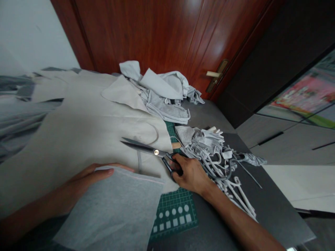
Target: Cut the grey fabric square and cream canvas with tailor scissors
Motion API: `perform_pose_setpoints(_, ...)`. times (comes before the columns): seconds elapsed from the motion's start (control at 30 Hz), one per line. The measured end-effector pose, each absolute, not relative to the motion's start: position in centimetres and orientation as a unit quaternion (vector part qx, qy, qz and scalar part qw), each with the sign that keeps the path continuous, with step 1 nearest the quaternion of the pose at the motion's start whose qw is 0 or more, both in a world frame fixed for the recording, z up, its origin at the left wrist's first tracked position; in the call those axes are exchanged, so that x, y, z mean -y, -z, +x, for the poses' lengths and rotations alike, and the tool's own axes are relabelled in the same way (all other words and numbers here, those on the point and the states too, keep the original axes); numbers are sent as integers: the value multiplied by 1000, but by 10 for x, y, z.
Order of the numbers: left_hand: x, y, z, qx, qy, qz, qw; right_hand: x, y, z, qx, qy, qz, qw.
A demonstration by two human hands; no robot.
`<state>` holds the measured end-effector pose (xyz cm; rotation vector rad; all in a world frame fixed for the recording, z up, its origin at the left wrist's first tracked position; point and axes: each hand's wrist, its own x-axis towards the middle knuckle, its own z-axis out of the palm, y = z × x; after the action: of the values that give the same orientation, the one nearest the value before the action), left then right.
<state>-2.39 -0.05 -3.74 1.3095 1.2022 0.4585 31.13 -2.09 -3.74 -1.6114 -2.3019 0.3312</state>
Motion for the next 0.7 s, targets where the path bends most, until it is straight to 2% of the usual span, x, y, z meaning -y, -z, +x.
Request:
perform_pose_setpoints(0.2,1,28,-21,-518,-187,502,666,18,34,315,805,-145,-553,158)
perform_pose_setpoints(0.5,1,25,-16,-455,-258,423,740,17,40,314,794,-163,-557,182)
perform_pose_setpoints(0.7,1,31,-15,-457,-268,427,733,16,47,315,783,-181,-553,220)
